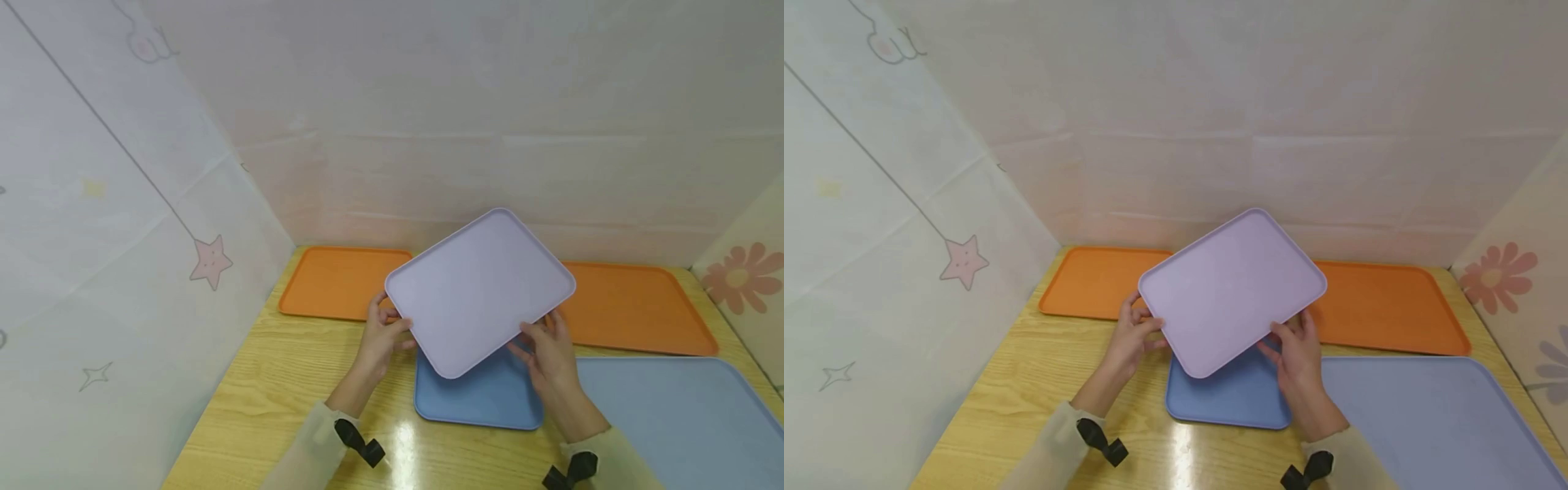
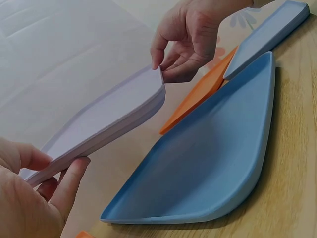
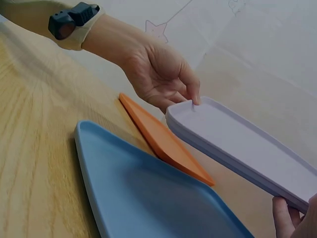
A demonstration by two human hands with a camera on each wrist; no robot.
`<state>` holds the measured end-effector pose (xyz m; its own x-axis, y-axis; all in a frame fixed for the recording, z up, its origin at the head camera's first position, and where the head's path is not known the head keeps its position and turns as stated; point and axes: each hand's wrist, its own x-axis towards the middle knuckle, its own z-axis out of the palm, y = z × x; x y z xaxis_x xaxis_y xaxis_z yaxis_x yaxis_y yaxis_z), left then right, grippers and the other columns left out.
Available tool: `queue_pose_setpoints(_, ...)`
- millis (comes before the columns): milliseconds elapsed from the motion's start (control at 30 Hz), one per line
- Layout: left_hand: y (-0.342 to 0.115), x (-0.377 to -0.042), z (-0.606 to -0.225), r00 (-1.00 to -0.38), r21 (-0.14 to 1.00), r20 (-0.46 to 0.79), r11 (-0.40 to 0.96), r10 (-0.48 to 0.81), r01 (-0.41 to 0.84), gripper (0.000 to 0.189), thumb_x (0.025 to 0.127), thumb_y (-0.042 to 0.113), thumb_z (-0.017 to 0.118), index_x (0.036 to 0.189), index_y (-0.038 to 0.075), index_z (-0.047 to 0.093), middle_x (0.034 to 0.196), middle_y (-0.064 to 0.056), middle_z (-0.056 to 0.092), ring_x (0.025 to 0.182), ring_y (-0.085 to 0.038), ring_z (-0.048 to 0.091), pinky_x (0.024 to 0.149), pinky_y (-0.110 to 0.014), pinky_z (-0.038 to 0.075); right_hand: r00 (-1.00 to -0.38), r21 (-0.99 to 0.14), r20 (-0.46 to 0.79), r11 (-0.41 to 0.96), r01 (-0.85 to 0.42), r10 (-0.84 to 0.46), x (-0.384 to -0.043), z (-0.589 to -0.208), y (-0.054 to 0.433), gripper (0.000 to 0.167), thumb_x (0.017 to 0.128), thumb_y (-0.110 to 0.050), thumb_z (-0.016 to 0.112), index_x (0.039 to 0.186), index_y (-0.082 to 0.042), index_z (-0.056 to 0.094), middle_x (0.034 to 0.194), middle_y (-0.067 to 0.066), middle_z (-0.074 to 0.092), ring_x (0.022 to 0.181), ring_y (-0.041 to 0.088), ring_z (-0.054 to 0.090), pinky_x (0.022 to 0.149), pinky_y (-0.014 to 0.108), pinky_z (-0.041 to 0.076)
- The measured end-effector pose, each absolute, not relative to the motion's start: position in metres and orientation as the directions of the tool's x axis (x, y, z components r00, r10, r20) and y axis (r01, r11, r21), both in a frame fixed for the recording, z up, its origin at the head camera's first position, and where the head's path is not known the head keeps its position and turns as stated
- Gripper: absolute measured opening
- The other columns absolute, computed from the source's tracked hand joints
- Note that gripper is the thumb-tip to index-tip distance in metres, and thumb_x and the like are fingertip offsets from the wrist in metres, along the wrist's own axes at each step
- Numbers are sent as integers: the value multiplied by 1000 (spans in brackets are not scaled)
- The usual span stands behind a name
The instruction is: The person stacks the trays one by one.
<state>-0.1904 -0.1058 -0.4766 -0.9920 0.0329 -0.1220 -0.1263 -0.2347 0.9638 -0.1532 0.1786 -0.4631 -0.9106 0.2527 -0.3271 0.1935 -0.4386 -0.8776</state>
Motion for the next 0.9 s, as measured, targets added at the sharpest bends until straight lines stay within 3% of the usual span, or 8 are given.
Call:
queue_pose_setpoints(167, -109, -189, -478, -989, 958, -121, -250, 83, -138, 80, 87, -3, 68, 151, 16, 25, 114, -12, 51, 90, -23, 66, 68, -40, 63, -920, -872, -324, -446, 201, 221, -154, -465, 187, 75, 99, 1, 55, 161, -30, 25, 117, -5, 56, 88, 10, 65, 73, 33, 61)
queue_pose_setpoints(300, -118, -190, -475, -980, 958, -152, -224, 124, -177, 67, 94, 12, 68, 149, 17, 30, 129, -13, 51, 100, -25, 64, 72, -42, 62, -943, -878, -301, -427, 217, 141, -154, -467, 199, 80, 99, 1, 55, 163, -30, 19, 109, -8, 56, 83, 10, 64, 69, 30, 61)
queue_pose_setpoints(500, -137, -194, -463, -962, 980, -155, -92, 226, -179, 55, 99, 30, 63, 149, 28, 39, 133, -13, 53, 108, -29, 62, 76, -45, 59, -971, -918, -238, -323, 232, -20, -154, -468, 219, 79, 100, 1, 55, 164, -17, 13, 89, -8, 59, 81, 11, 67, 71, 32, 61)
queue_pose_setpoints(733, -146, -202, -451, -925, 985, -173, 81, 339, -154, 54, 101, 32, 61, 151, 27, 41, 131, -14, 57, 98, -27, 63, 71, -42, 61, -960, -952, -231, -167, 256, -157, -154, -468, 235, 81, 99, -3, 58, 163, -10, 9, 104, -6, 59, 87, 14, 68, 78, 37, 61)
queue_pose_setpoints(900, -144, -204, -448, -906, 983, -174, 130, 385, -133, 54, 99, 30, 64, 150, 26, 45, 127, -15, 60, 90, -26, 66, 67, -46, 62, -951, -967, -223, -75, 244, -214, -156, -468, 240, 79, 99, -5, 59, 163, -8, 13, 105, -2, 59, 90, 17, 69, 80, 43, 62)
